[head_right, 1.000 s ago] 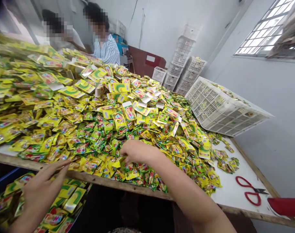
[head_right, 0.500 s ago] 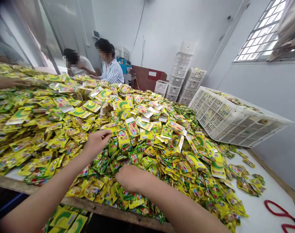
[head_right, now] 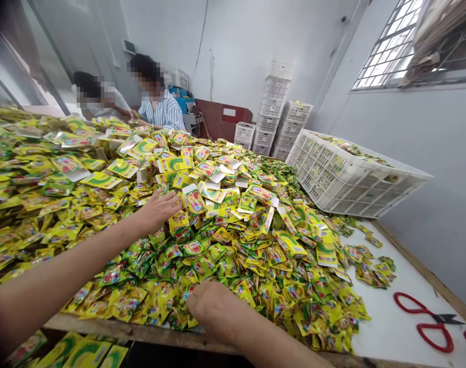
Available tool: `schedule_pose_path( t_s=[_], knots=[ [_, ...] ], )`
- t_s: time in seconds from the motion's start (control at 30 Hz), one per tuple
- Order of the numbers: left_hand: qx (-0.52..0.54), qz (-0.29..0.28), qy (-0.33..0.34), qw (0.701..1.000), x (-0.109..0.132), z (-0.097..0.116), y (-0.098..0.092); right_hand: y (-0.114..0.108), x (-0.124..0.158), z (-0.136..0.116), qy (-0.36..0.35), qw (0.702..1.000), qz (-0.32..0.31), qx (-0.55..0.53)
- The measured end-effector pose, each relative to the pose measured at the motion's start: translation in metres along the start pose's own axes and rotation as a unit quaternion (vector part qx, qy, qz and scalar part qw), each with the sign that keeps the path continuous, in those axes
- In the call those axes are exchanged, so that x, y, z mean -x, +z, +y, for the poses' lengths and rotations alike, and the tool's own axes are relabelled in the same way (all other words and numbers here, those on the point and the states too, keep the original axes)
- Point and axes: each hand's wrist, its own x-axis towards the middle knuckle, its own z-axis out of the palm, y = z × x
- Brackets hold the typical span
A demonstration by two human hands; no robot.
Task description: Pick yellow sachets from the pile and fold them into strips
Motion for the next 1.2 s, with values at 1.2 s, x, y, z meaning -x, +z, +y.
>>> schedule_pose_path(
  t_s=[1.2],
  knots=[
    [0.579,0.0,-0.306,0.756,0.156,0.257,0.095,-0.025,0.067,-0.004,0.286,0.842,0.118,-0.441]
  ],
)
